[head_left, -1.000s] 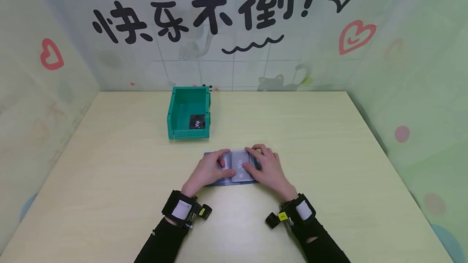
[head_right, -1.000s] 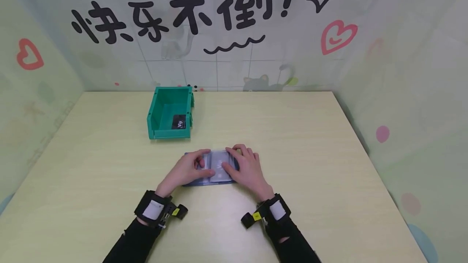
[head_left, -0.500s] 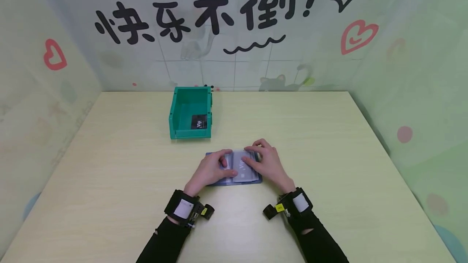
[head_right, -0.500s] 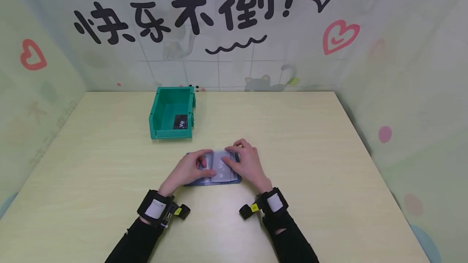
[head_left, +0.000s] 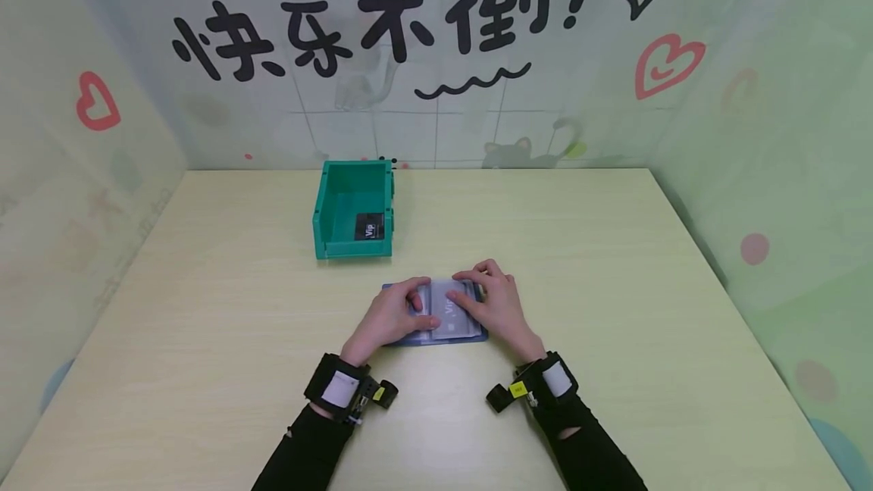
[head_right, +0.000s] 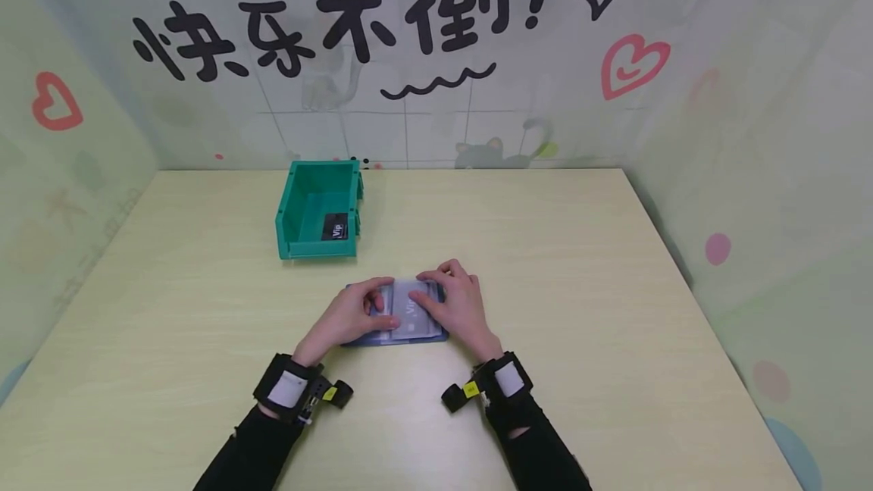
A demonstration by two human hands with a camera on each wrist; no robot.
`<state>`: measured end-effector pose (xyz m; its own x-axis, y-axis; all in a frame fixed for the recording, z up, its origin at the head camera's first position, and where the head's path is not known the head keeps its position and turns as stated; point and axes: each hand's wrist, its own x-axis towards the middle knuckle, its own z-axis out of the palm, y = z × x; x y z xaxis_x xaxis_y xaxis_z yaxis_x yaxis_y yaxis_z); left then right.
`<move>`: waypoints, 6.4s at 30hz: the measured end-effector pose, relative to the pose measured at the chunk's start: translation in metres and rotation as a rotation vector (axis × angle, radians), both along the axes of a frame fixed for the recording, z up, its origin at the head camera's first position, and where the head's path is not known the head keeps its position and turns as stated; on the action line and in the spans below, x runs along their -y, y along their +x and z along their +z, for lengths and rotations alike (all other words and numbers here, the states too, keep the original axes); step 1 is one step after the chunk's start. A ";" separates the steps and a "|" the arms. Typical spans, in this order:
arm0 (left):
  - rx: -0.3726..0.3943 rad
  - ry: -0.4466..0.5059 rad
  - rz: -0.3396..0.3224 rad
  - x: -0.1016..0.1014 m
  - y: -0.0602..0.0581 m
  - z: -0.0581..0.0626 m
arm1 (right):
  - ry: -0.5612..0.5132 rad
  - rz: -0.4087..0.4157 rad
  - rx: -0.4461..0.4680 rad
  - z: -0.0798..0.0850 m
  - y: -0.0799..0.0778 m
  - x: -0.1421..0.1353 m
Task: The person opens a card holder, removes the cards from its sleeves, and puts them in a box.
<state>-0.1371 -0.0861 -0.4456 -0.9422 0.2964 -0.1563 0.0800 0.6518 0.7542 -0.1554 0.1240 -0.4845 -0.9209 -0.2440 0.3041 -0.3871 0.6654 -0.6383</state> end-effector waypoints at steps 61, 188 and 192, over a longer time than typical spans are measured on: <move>0.008 -0.066 0.265 0.031 -0.001 0.009 | 0.095 0.031 -0.090 -0.005 0.020 -0.009; -0.030 0.318 0.378 0.062 -0.030 0.028 | 0.134 0.017 -0.011 0.003 0.023 -0.004; -0.039 0.330 0.412 0.069 -0.037 0.034 | 0.137 0.016 -0.017 0.001 0.022 -0.004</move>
